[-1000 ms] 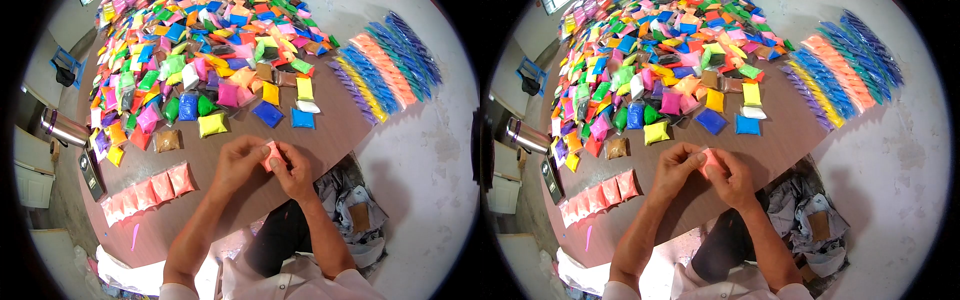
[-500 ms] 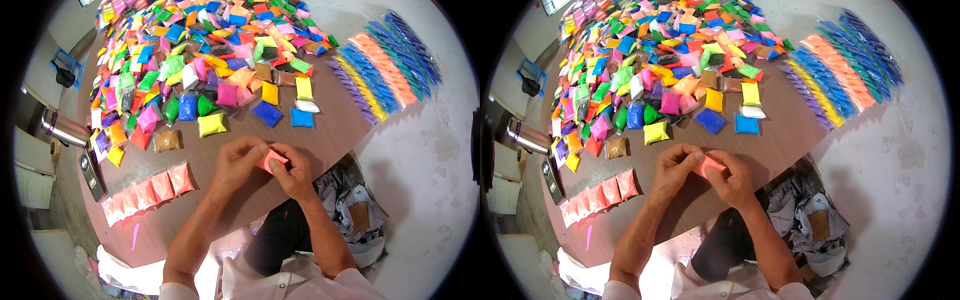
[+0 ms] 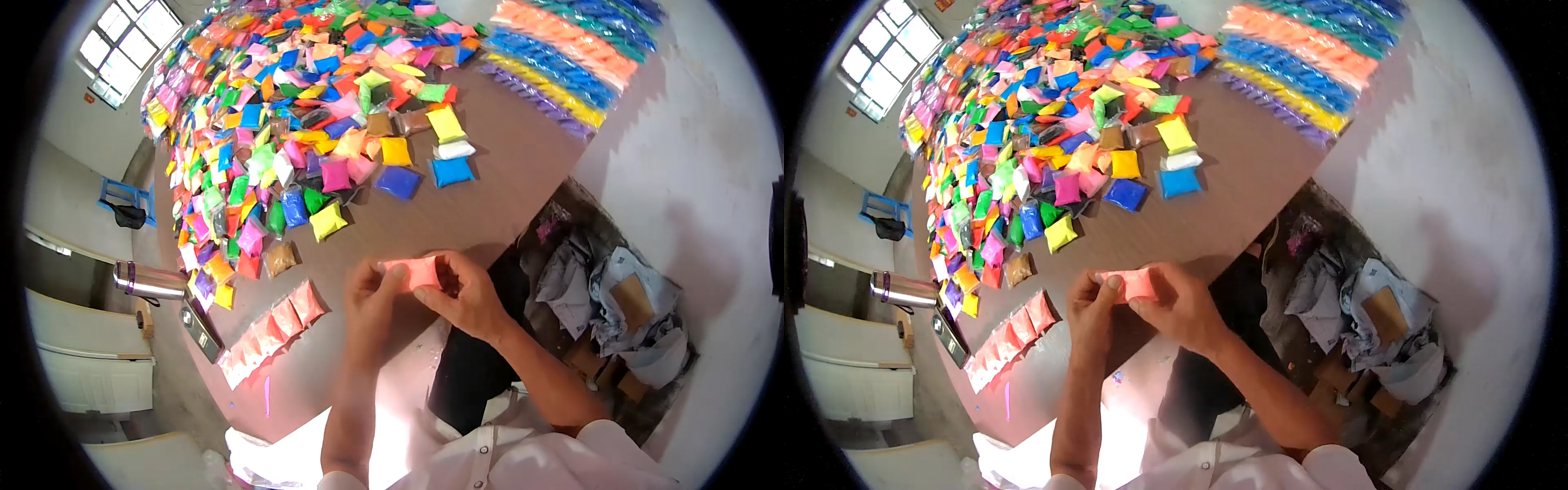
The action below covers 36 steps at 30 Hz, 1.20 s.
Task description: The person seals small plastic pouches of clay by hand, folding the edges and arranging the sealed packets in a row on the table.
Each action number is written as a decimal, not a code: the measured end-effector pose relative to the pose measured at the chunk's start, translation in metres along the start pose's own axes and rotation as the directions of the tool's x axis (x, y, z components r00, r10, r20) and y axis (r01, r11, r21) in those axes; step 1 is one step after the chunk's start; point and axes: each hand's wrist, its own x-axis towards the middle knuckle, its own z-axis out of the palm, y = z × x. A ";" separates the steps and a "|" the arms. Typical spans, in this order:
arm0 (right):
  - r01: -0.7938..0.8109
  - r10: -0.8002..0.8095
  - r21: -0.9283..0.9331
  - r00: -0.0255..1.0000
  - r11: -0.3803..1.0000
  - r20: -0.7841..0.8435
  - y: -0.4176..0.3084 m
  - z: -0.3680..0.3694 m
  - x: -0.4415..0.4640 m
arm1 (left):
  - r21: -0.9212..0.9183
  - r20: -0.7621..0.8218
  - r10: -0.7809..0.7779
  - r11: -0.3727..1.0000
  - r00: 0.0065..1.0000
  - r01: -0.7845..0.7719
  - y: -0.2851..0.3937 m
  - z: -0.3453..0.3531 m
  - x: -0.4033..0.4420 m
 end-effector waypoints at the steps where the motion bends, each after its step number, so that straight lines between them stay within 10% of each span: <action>1: -0.065 0.064 0.069 0.998 0.996 0.014 -0.003 0.001 -0.012 | -0.008 -0.057 0.005 1.000 0.998 -0.006 -0.003 0.000 -0.011; 21: -0.239 0.197 0.371 0.969 0.897 0.148 0.003 -0.009 -0.109 | 0.065 -0.221 -0.101 0.991 0.970 0.118 -0.026 0.024 -0.136; 36: -0.172 0.132 0.178 0.967 0.969 0.216 0.007 -0.019 -0.108 | 0.357 -0.271 -0.052 0.922 0.961 0.151 -0.027 0.028 -0.143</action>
